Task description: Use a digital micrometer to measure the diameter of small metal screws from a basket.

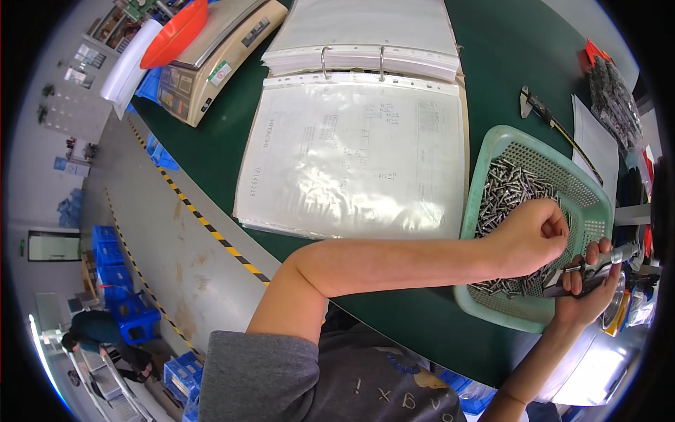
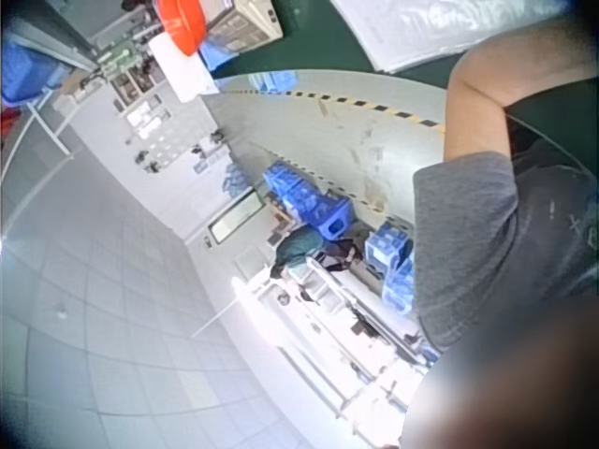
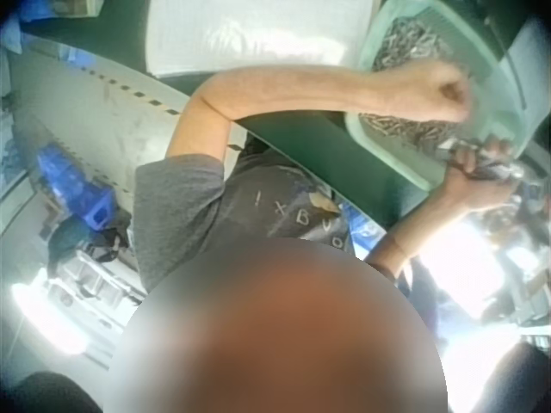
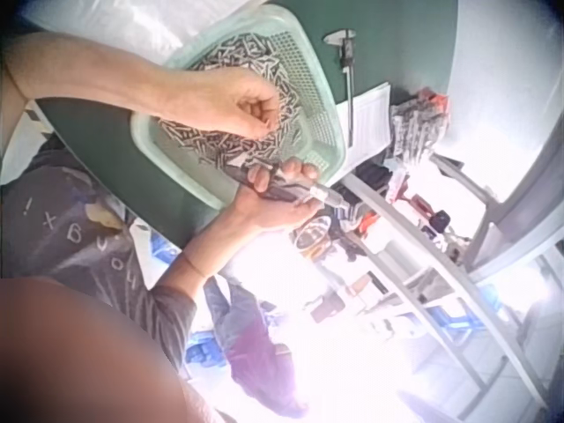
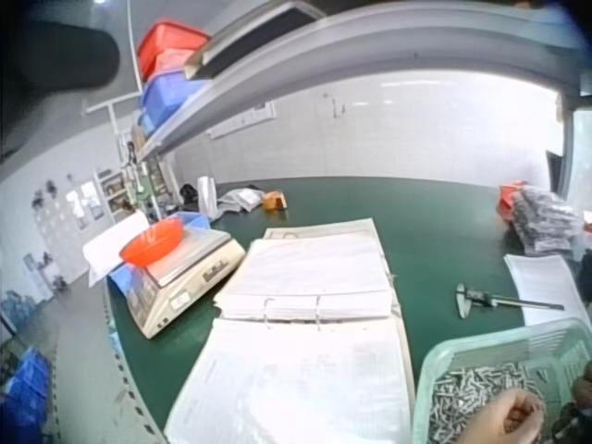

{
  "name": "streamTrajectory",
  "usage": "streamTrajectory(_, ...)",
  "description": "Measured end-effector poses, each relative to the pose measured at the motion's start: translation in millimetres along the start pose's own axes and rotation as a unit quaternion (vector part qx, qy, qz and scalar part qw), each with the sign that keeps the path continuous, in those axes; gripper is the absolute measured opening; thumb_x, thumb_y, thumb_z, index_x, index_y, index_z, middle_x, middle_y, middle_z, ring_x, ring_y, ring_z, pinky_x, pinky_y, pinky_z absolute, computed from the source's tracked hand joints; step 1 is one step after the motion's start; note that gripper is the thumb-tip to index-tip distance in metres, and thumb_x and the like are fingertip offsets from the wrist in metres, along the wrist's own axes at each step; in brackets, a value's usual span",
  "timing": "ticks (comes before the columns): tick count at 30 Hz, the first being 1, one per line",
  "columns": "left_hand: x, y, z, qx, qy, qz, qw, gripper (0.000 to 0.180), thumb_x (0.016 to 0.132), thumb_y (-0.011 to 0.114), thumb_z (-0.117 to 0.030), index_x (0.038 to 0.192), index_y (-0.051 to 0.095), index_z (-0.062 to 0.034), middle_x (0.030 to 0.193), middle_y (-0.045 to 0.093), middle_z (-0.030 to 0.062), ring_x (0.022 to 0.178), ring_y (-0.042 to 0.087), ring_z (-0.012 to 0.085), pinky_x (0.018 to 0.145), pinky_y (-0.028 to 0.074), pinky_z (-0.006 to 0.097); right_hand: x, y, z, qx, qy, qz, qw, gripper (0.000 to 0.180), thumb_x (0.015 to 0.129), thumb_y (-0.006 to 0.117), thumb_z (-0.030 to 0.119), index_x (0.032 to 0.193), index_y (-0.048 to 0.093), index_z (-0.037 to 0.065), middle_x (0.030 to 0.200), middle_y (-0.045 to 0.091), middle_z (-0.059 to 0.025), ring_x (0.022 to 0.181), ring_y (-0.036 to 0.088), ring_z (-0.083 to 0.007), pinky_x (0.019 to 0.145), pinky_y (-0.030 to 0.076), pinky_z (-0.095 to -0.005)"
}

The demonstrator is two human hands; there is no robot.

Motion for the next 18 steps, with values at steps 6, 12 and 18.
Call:
streamTrajectory(6,0.2,0.0,2.1,0.015,0.010,0.004,1.000,0.008,0.077,0.058,-0.003,0.081,0.051,-0.0012,0.070,0.051,0.0012,0.063,0.048,0.0060,0.054,0.041,0.019,-7.6,20.8,1.5,0.013,-0.025,0.139,0.990,0.044,0.088,0.031,0.047,0.097,0.041,0.005,0.076,0.045,-0.0057,0.037,0.033,-0.0117,0.032,0.028,-0.0207)
streamTrajectory(12,0.5,-1.7,0.3,0.011,0.013,-0.008,1.000,0.008,0.077,0.057,-0.002,0.081,0.050,-0.0009,0.070,0.051,0.0014,0.063,0.048,0.0061,0.054,0.041,0.020,-6.7,19.0,5.9,-0.020,-0.065,0.110,0.992,0.049,0.088,0.033,0.049,0.098,0.043,0.002,0.077,0.047,-0.0080,0.040,0.036,-0.0117,0.033,0.030,-0.0206)
streamTrajectory(18,-1.1,-1.5,-0.2,0.016,0.009,-0.002,1.000,0.008,0.077,0.057,-0.002,0.080,0.050,-0.0008,0.069,0.051,0.0014,0.062,0.048,0.0062,0.053,0.041,0.020,-5.3,11.6,5.8,-0.054,-0.069,0.051,0.995,0.046,0.091,0.030,0.045,0.097,0.046,0.002,0.076,0.047,-0.0080,0.039,0.034,-0.0106,0.032,0.029,-0.0191)
Point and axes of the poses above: each hand's wrist, its own x-axis towards the middle knuckle, its own y-axis out of the palm, z = x × y, the point moved 8 cm from there along x, towards the middle knuckle
